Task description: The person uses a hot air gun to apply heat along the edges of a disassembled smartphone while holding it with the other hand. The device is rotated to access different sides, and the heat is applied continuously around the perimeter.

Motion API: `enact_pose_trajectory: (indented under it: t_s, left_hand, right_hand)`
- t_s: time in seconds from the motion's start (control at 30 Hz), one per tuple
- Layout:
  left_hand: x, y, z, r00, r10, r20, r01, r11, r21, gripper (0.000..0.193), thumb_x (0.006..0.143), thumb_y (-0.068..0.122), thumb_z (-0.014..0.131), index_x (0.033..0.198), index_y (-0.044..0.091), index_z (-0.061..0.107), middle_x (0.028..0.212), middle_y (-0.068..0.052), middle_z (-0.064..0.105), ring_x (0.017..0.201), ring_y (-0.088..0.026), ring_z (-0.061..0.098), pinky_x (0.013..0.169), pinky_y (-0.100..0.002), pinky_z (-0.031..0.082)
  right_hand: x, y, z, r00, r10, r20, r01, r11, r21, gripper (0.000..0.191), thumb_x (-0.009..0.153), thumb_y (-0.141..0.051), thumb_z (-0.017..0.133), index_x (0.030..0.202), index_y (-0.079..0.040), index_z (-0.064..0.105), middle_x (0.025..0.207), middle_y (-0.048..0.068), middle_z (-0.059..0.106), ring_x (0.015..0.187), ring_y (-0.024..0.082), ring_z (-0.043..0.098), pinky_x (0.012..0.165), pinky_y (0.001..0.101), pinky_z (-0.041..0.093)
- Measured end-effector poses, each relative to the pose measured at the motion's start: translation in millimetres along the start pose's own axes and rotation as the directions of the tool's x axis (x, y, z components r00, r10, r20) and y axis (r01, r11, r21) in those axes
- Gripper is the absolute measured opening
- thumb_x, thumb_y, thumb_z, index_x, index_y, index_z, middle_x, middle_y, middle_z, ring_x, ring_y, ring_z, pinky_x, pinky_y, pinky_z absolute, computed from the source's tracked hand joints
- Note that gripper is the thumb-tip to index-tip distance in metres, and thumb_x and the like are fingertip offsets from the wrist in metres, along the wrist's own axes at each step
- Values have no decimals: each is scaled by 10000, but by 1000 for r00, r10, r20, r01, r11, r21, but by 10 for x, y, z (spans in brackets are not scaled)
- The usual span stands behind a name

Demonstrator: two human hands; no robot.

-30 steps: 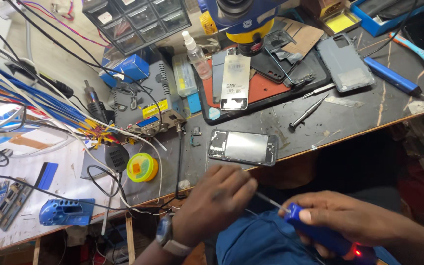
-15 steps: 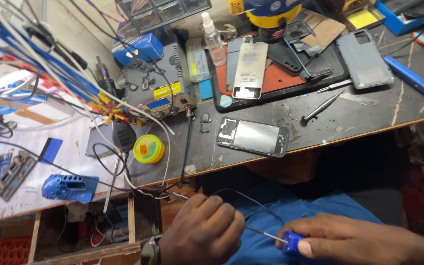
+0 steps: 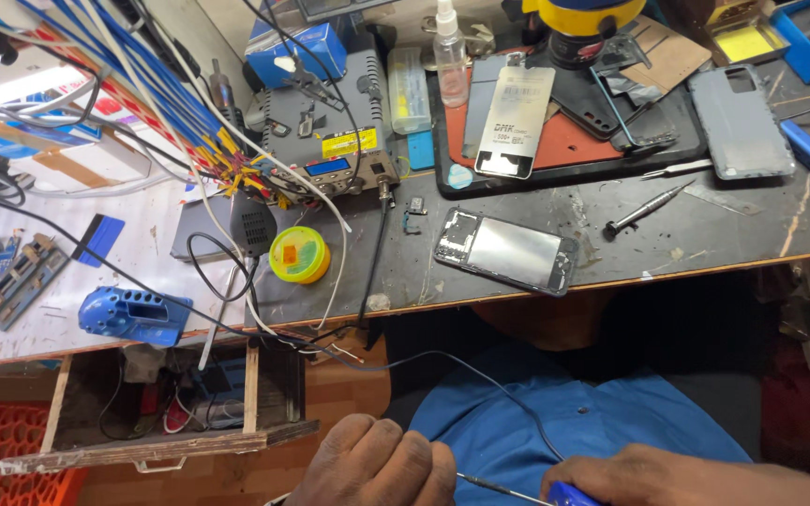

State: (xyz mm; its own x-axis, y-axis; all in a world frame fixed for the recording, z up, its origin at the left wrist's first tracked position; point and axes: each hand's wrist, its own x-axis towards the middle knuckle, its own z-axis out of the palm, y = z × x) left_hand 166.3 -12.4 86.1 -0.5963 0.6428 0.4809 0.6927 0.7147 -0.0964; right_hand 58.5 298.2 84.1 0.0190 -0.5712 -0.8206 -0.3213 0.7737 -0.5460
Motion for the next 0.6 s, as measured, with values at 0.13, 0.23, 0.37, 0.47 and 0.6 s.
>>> enact_pose_trajectory:
  t_s: [0.13, 0.23, 0.37, 0.47, 0.6]
  left_hand:
    - [-9, -475, -533, 872, -478, -106, 484, 874, 37, 86, 937, 113, 629, 938, 47, 685, 780, -80, 633, 662, -175, 653, 608, -323, 507]
    - [-231, -793, -857, 516, -832, -206, 853, 522, 27, 109, 974, 39, 582, 945, 16, 685, 756, -124, 650, 571, -194, 651, 563, -338, 513]
    - [-503, -507, -298, 365, -929, 53, 927, 358, -109, 250, 868, 120, 653, 1096, 68, 740, 809, -137, 733, 625, -220, 744, 583, -367, 590]
    - [-479, -389, 54, 431, -867, 250, 901, 430, -59, 255, 903, 158, 654, 1136, 123, 753, 970, -121, 766, 837, -291, 735, 741, -401, 577]
    - [-65, -323, 269, 728, -686, -21, 679, 725, -115, 324, 864, 131, 647, 1170, 42, 701, 1146, -191, 719, 1045, -366, 680, 908, -436, 529]
  right_hand:
    - [234, 431, 57, 989, -149, -3, 149, 984, 102, 578, 998, -573, 524, 1464, -231, 515, 1110, 41, 662, 1084, 183, 650, 955, 353, 509]
    - [269, 824, 147, 898, -374, -232, 431, 851, 300, 631, 984, -580, 553, 1444, -149, 544, 1077, 90, 670, 1051, 204, 648, 933, 335, 500]
    - [283, 1105, 358, 864, -248, -439, 494, 592, 637, 721, 932, -598, 605, 1421, -70, 573, 966, 149, 676, 944, 226, 658, 845, 312, 503]
    - [441, 1074, 351, 926, -57, -374, 366, 383, 848, 786, 827, -608, 644, 1406, -83, 563, 840, 172, 660, 764, 244, 694, 593, 364, 582]
    - [480, 976, 282, 885, -69, -461, 457, 323, 829, 763, 842, -602, 586, 1393, -75, 567, 810, 162, 674, 608, 238, 705, 490, 336, 575]
